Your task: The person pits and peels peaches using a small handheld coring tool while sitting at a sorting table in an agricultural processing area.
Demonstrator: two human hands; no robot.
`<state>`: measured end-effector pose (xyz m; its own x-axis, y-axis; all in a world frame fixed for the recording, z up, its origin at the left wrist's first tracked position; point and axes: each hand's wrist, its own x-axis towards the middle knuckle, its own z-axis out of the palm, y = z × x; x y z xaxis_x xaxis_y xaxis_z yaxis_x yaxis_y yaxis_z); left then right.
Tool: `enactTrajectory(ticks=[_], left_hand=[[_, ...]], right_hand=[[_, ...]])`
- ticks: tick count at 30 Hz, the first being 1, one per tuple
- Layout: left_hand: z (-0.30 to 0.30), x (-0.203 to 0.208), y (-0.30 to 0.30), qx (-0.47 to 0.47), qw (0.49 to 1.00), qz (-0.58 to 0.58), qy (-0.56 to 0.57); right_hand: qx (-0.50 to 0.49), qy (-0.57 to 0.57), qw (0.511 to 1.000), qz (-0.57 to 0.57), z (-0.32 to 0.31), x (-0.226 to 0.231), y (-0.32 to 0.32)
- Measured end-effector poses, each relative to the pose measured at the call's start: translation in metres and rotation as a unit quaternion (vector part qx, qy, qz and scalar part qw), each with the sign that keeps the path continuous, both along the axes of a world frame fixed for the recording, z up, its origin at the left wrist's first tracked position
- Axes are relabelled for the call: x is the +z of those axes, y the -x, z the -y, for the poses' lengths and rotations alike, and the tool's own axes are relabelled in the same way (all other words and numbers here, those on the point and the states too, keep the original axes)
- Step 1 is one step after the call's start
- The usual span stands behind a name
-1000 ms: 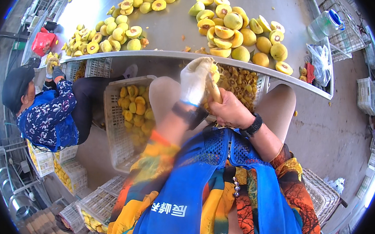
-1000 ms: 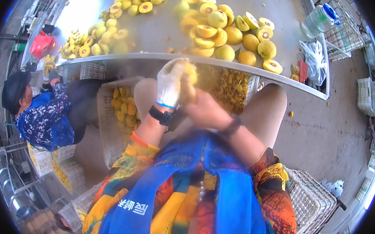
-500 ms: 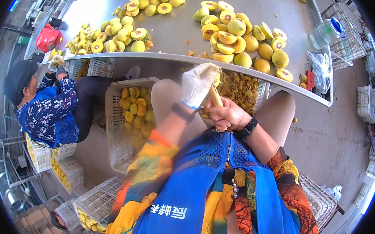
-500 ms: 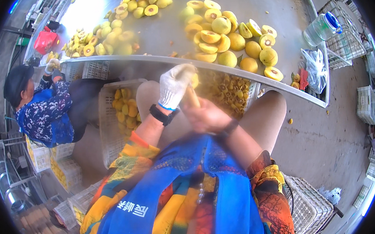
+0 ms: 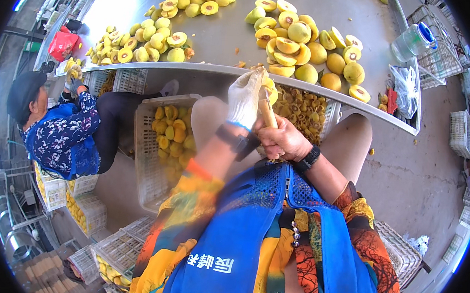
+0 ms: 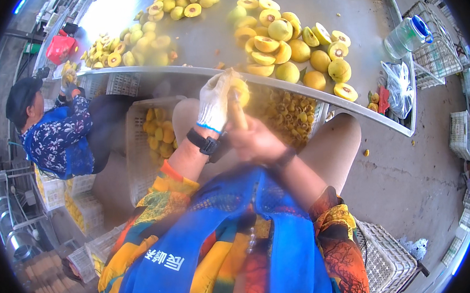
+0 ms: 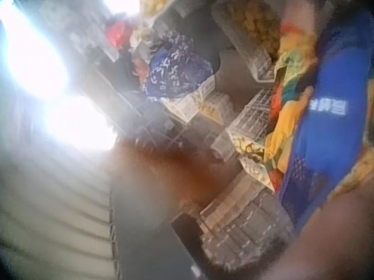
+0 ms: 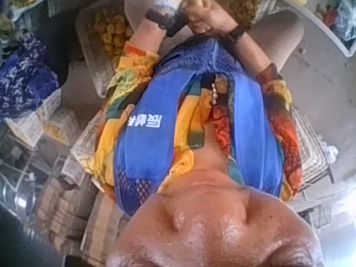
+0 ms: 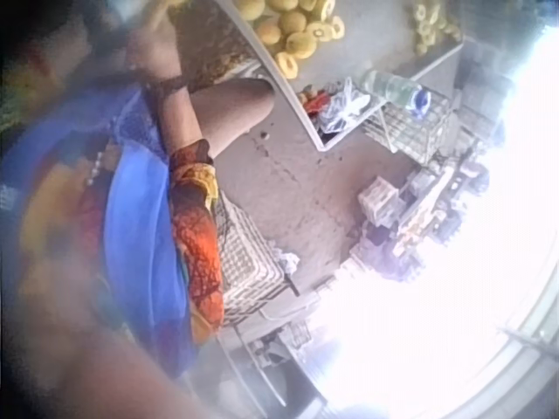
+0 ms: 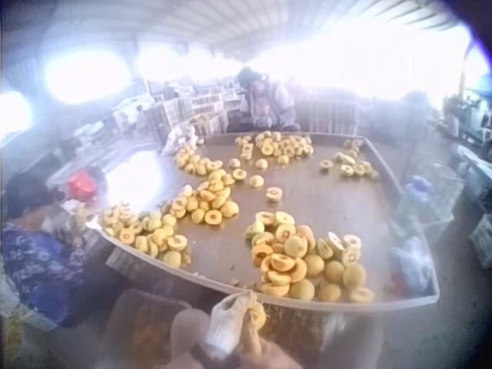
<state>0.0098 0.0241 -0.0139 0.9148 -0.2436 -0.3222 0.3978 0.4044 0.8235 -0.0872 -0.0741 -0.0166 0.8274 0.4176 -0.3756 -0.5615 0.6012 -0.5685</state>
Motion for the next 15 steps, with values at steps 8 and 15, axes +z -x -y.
enactTrajectory(ticks=[8,15], left_hand=[[0.003,0.01,0.005,0.003,0.999,-0.041,0.017],[-0.004,0.013,0.008,-0.063,0.974,0.165,-0.141]], right_hand=[[0.022,-0.1,0.993,-0.051,0.008,0.002,0.004],[0.008,0.036,0.999,0.01,-0.01,0.002,0.008]])
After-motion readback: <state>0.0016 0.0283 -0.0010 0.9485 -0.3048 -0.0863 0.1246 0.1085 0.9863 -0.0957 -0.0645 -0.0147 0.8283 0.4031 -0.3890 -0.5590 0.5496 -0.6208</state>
